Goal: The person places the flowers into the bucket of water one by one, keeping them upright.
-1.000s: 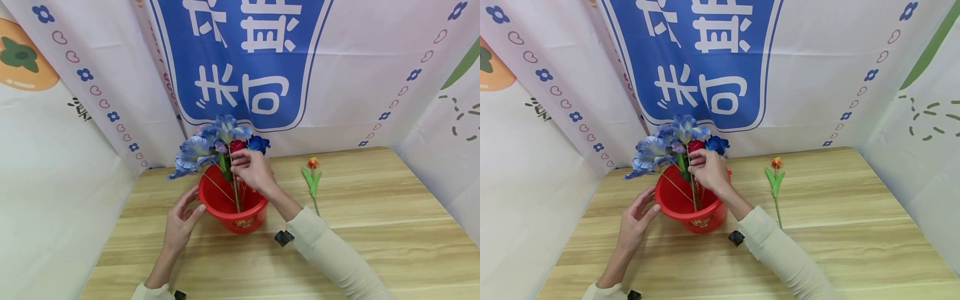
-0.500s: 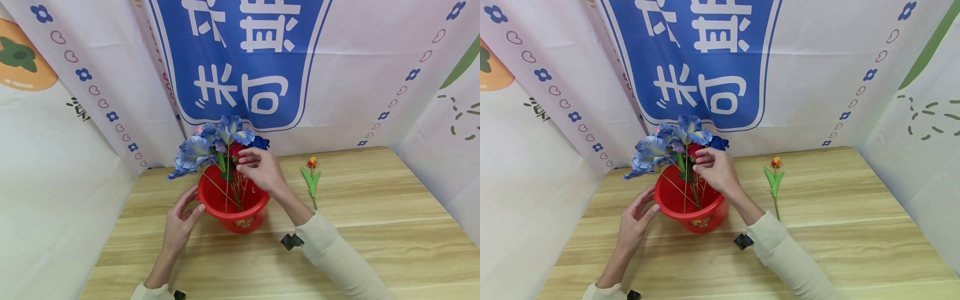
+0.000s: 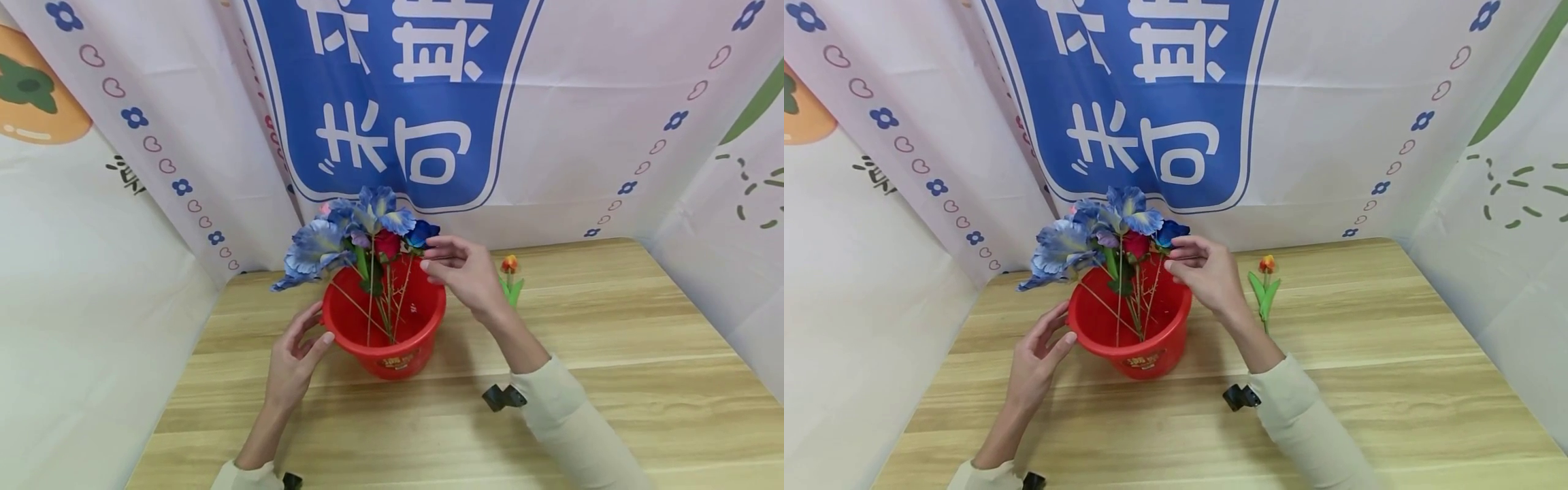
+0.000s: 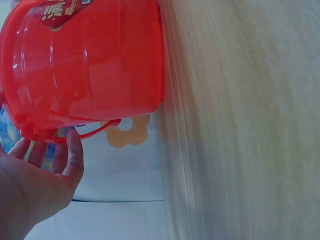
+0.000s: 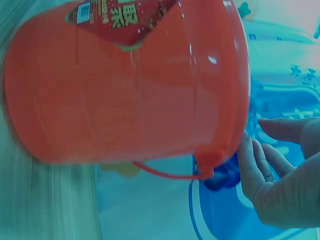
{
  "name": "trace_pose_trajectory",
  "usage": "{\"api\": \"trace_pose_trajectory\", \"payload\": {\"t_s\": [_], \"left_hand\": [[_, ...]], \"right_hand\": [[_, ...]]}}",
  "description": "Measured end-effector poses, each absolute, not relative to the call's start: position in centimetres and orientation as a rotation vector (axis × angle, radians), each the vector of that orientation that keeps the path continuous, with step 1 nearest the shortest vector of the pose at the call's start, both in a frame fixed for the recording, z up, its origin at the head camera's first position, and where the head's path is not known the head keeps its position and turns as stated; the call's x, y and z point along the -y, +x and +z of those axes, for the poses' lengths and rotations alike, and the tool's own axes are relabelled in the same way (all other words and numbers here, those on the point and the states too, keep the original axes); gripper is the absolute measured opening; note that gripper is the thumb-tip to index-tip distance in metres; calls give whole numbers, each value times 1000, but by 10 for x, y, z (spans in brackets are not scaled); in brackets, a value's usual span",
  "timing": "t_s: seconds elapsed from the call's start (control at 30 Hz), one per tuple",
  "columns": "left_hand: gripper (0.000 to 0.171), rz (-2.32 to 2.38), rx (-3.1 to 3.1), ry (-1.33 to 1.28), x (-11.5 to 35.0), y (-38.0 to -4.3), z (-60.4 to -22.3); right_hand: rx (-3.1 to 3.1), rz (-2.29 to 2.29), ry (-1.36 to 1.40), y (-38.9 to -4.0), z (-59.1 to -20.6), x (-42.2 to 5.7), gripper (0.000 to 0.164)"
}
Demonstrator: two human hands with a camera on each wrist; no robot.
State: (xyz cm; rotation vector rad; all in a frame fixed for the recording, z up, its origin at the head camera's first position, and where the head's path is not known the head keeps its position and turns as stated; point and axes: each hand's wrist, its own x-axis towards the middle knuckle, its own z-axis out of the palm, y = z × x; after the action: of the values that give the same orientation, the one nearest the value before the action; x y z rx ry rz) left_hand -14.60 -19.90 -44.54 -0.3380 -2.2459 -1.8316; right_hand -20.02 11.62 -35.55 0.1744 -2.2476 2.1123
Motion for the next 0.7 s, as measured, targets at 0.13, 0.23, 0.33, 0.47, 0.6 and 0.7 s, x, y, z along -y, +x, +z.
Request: {"api": "trace_pose_trajectory", "payload": {"t_s": [0.13, 0.23, 0.33, 0.47, 0.6, 0.7], "left_hand": [[57, -1836, 2232, -347, 200, -146, -445], [57, -1833, 2227, -348, 200, -145, -446], [57, -1833, 2225, -348, 201, -146, -446], [57, -1844, 2213, -356, 200, -146, -446], [58, -1848, 2209, -361, 200, -147, -446], [57, -1842, 2217, -363, 201, -147, -446]], "right_hand": [[2245, 2099, 129, -199, -358, -131, 43], [2243, 2100, 81, -198, -360, -143, 45], [2234, 2106, 48, -197, -363, -155, 46], [2249, 2095, 26, -195, -368, -170, 48], [2267, 2081, 12, -193, -375, -185, 51], [2266, 2083, -7, -192, -381, -194, 52]]}}
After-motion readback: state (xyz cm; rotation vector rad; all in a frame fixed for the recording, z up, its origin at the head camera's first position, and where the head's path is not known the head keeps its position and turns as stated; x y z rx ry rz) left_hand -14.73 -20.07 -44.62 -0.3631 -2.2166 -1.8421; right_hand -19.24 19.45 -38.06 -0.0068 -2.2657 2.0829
